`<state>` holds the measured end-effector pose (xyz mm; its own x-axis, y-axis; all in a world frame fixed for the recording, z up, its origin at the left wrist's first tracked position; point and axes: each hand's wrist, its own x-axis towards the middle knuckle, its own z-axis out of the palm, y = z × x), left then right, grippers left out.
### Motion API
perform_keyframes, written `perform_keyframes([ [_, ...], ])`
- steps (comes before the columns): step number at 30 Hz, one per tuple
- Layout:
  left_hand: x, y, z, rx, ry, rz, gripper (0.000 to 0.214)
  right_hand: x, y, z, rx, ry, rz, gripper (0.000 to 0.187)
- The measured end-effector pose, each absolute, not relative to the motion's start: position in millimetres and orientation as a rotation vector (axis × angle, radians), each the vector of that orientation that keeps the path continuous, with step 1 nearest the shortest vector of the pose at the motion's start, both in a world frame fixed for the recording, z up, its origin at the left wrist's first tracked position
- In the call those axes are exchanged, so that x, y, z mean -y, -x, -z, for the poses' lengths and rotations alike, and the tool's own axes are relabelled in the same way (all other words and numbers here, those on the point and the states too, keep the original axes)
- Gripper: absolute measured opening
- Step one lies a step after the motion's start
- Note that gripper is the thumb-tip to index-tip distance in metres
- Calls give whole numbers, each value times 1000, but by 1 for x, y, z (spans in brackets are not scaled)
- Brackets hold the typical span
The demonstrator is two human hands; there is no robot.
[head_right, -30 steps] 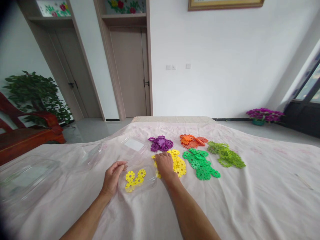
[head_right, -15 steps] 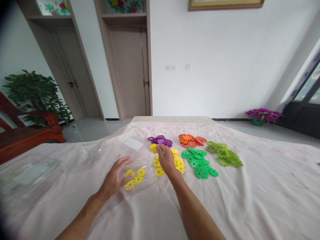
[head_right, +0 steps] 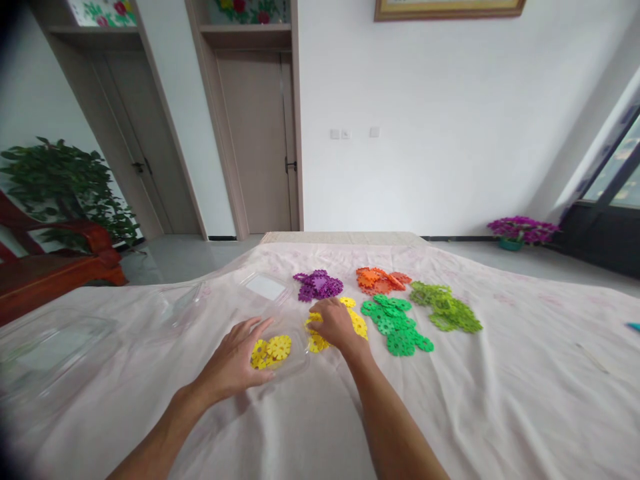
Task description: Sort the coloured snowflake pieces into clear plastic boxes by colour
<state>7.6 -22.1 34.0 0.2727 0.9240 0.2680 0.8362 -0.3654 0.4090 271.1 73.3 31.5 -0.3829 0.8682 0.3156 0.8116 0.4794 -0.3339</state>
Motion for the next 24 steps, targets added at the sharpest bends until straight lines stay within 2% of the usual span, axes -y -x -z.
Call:
perform_keyframes([
  [3,17,6,-36,-1638,-2346,-660,99,-72,-271,-29,2316,1464,-103,47],
  [5,14,14,-35,-1634,-2336,-637,99,-73,-275,-31,2310,1533,-62,50],
  [12,9,15,-26,-1568,-2317,-698,83,-80,-294,-34,2400,1659,-57,33],
  [16,9,13,-25,-1568,-2302,-695,83,-82,-291,-32,2422,1659,13,22],
  [24,9,14,-24,-1554,-2306,-703,84,-78,-282,-34,2360,1738,117,23],
])
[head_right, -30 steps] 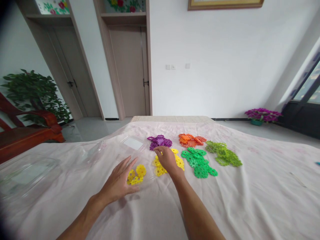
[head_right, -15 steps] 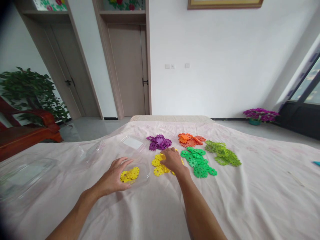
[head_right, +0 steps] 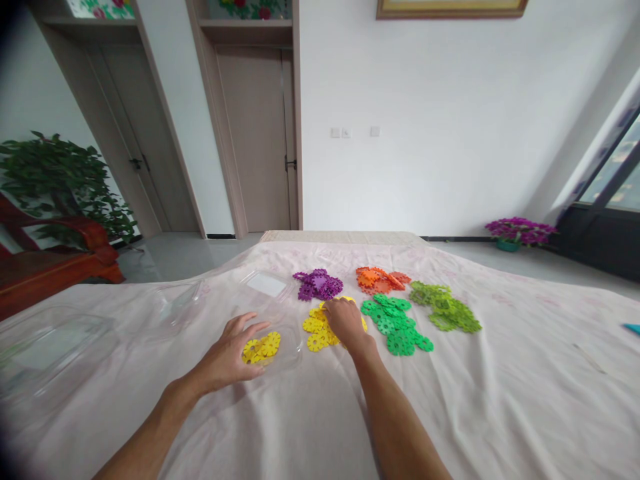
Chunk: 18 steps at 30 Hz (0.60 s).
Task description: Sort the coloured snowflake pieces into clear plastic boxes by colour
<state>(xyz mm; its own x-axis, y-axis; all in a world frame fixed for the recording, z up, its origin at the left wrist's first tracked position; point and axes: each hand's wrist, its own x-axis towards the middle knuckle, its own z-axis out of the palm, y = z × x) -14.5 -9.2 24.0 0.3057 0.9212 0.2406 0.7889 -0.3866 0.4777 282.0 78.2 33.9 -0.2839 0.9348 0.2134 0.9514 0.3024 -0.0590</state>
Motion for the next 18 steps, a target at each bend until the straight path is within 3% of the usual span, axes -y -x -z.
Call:
perform_keyframes([
  [9,10,14,-24,-1554,-2307,-721,88,-77,-279,-38,2173,1715,80,26],
  [18,9,14,-23,-1560,-2326,-727,100,-58,-250,-61,2134,1013,-541,32],
])
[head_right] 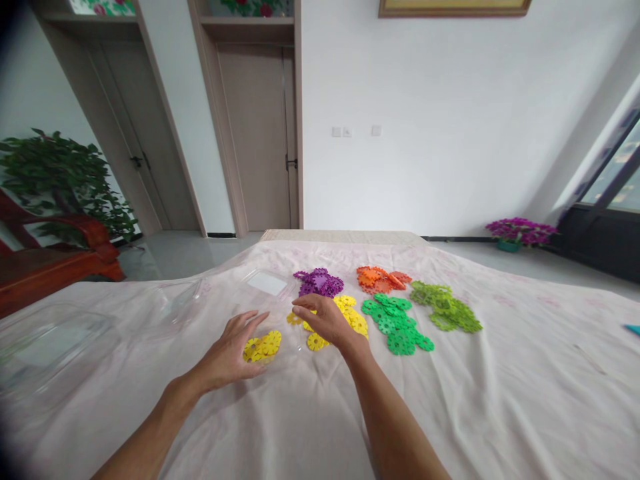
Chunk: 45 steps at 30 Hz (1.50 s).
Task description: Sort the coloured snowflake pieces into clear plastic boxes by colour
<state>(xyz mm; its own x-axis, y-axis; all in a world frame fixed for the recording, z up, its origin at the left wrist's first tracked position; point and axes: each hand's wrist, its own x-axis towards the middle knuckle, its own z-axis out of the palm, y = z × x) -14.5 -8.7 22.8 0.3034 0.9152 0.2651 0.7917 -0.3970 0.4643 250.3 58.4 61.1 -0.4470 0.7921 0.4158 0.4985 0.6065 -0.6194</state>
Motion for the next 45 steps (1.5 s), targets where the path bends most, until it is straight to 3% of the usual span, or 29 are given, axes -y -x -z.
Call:
perform_keyframes([
  [9,9,14,-23,-1560,-2325,-708,99,-75,-280,-32,2235,1557,-57,29],
  [20,11,13,-27,-1599,-2313,-626,98,-79,-277,-20,2289,1596,3,26],
  [27,10,14,-24,-1610,-2337,-619,98,-74,-256,-33,1767,1275,-353,26],
  [32,9,13,-23,-1605,-2353,-648,102,-60,-236,-54,1835,993,-699,31],
  [38,9,13,-21,-1598,-2356,-670,104,-55,-249,-48,2104,1634,-89,21],
  [45,8,14,-19,-1608,-2349,-665,102,-55,-241,-30,2273,1896,79,31],
])
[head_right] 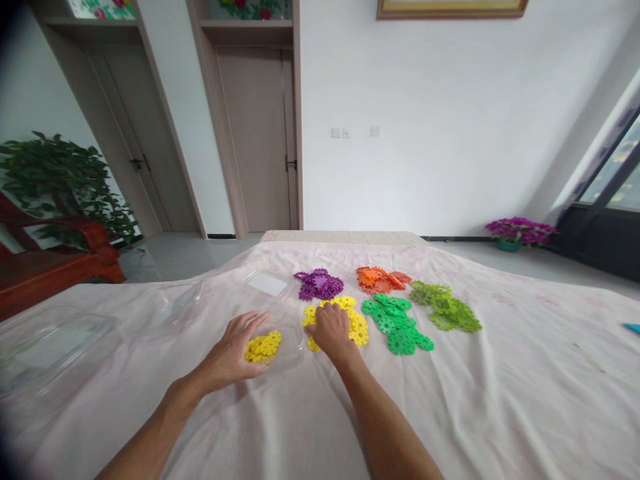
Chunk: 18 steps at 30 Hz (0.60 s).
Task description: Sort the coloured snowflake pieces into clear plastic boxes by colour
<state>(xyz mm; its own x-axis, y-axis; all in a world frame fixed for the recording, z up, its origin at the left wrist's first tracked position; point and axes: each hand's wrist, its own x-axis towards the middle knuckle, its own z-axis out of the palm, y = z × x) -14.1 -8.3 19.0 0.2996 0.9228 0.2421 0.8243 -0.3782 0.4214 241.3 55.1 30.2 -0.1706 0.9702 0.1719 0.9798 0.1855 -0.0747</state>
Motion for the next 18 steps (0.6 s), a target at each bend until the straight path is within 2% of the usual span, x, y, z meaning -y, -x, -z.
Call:
perform_keyframes([
  [10,8,13,-20,-1607,-2352,-661,100,-58,-240,-26,2215,1787,33,23],
  [15,9,13,-22,-1614,-2349,-646,101,-61,-243,-29,2011,1712,-227,9],
  [18,10,13,-23,-1622,-2343,-638,101,-61,-242,-40,1784,1599,-356,14],
])
